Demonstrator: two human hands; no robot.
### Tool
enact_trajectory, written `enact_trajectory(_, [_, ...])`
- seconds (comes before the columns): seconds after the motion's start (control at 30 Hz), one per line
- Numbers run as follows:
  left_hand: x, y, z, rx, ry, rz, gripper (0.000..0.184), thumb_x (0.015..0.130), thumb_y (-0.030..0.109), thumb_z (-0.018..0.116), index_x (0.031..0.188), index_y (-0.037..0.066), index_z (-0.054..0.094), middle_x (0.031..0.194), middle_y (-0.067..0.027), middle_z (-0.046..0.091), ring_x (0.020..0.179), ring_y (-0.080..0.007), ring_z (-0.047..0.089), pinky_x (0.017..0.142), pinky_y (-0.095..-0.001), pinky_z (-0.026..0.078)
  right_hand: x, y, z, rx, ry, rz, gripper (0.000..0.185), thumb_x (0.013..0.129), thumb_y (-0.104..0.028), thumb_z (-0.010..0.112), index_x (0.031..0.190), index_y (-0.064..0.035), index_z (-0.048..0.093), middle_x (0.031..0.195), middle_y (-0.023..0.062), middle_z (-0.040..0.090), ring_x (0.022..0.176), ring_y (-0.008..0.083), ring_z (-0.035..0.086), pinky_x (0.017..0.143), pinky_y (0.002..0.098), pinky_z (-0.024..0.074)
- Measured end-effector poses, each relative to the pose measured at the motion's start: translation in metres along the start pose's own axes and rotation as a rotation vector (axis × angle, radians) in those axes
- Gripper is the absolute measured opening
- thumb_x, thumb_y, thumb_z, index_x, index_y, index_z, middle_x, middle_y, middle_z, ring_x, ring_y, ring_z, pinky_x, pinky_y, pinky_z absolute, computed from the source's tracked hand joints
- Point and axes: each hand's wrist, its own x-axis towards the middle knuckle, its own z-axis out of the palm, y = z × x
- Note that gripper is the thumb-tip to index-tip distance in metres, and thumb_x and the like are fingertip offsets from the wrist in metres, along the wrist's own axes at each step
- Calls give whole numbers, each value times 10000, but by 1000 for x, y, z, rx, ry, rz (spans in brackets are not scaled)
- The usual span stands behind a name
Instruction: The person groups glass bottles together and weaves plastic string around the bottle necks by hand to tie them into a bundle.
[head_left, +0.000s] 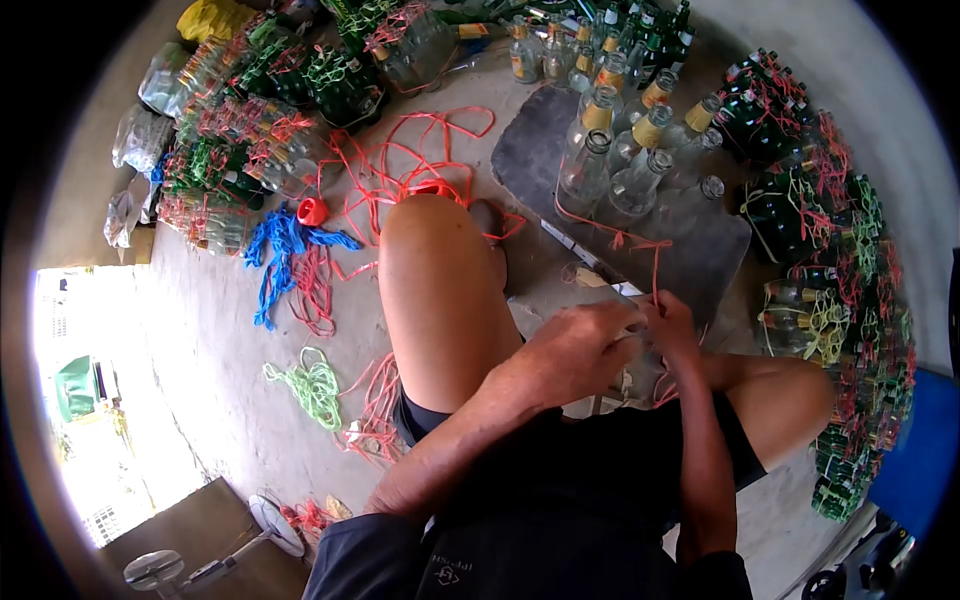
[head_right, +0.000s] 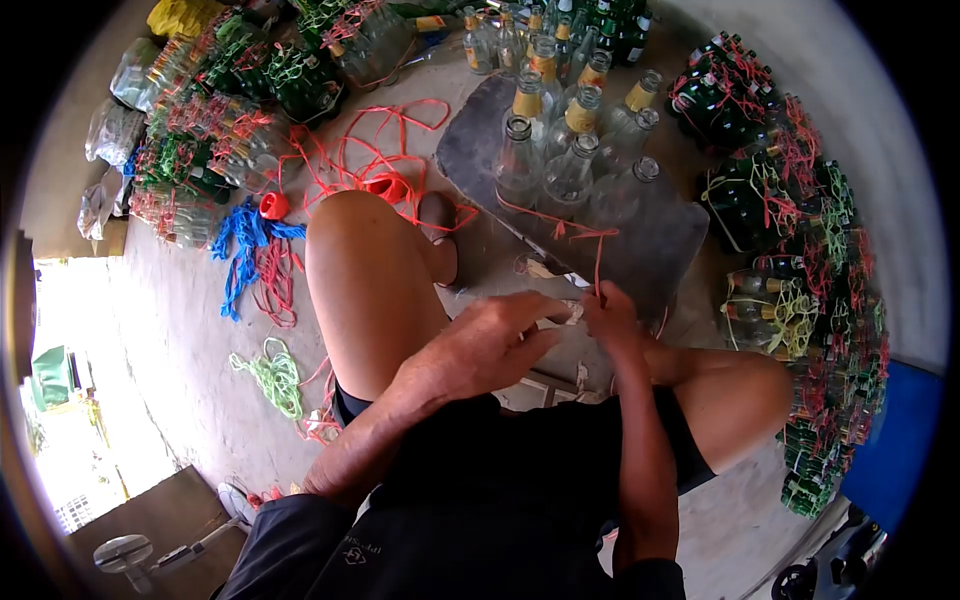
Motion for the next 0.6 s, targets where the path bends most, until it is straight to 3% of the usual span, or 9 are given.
enact_trajectory(0.07, [-4,11,-25,-67,48,-35,249,956,104,702,1181,-3,701,1063,-218,736,953,-378,739,825,-462,584,9,23,0,-256,11,-132,203,997,-204,601,1052,-17,654,870,160,688,738,295,679,693,435,542])
enact_trajectory(0.13, [-6,14,-32,-106,63,-141,238,952,100,708,1166,-4,713,1093,-236,741,960,-380,748,825,-449,584,-9,12,10,-465,109,-260,203,976,-203,589,1076,-34,639,942,225,706,857,420,700,785,509,532])
enact_trajectory(0.2, [-1,13,-27,-94,68,-192,225,962,94,714,1162,-9,712,1083,-216,748,928,-326,758,805,-398,589,-19,13,19,-351,75,-248,188,966,-192,591,1055,-32,635,974,243,720,948,476,689,825,552,530])
enact_trajectory(0.23, [0,11,-24,-61,72,-176,217,965,83,711,1160,-11,710,1074,-200,752,923,-292,758,805,-371,587,-20,18,23,-454,86,-283,207,962,-188,595,1069,-13,625,964,269,712,978,473,694,851,578,529])
enact_trajectory(0.27, [3,10,-21,-63,54,-156,220,968,77,707,1170,-9,710,1074,-182,755,927,-271,751,809,-359,583,-27,8,21,-523,3,-156,240,958,-176,610,1137,-16,610,993,261,702,1036,448,690,860,528,526])
enact_trajectory(0.43, [24,4,-28,-180,89,-175,260,967,47,694,1224,10,710,1092,-105,762,966,-165,710,825,-311,556,-44,17,20,-642,11,-226,339,943,-150,659,1247,-9,610,1144,270,681,1041,469,684,892,550,536])
enact_trajectory(0.6, [66,25,-61,58,172,-146,229,988,28,653,1208,7,711,1020,-69,739,870,-117,661,761,-282,537,-57,16,4,-822,101,-335,302,891,-107,698,1168,7,659,1074,228,661,1009,435,679,857,537,541])
